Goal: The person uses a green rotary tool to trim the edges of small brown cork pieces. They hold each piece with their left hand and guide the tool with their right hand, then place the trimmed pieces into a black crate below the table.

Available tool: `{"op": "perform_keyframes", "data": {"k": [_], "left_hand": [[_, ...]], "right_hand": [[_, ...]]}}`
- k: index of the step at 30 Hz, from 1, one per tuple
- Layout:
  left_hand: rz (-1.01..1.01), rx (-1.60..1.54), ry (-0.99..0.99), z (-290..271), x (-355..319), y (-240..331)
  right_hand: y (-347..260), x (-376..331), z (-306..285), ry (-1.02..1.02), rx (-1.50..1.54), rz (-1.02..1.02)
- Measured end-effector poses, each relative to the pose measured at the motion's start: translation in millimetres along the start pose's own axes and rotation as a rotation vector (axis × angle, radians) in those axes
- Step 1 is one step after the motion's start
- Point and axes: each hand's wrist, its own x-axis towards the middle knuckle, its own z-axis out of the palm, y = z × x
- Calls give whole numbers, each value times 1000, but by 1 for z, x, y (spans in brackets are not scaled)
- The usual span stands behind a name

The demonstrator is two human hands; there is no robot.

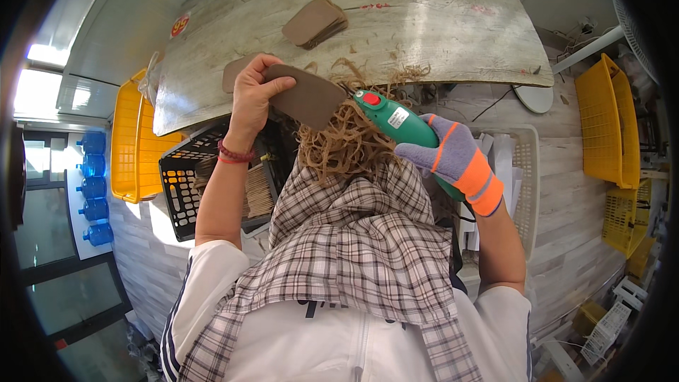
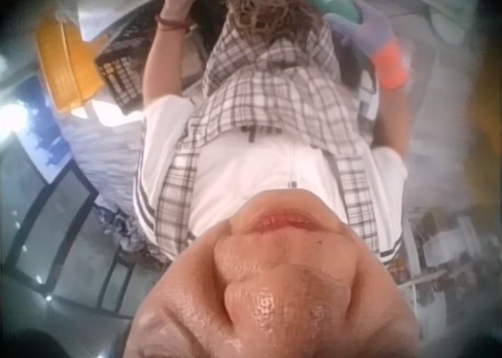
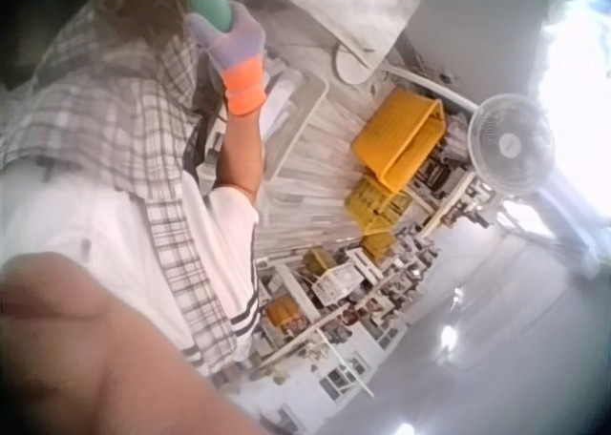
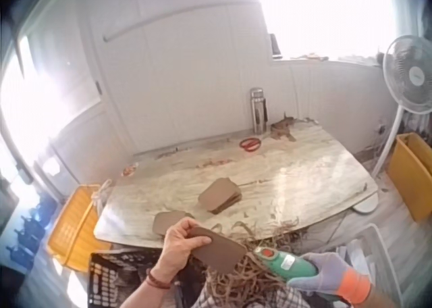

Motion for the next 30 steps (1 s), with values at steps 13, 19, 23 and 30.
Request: {"op": "perform_keyframes", "data": {"k": [13,19,23,30], "left_hand": [[-58,41,-13,-4,4,-12],[-4,148,488,-160,40,-42],[127,1341,594,-156,57,-59],[256,1549,276,-61,130,-73]], "right_hand": [[-16,17,24,46,128,-23],[8,16,9,122,137,-6],[23,15,5,176,174,49],[36,23,10,205,178,43]]}}
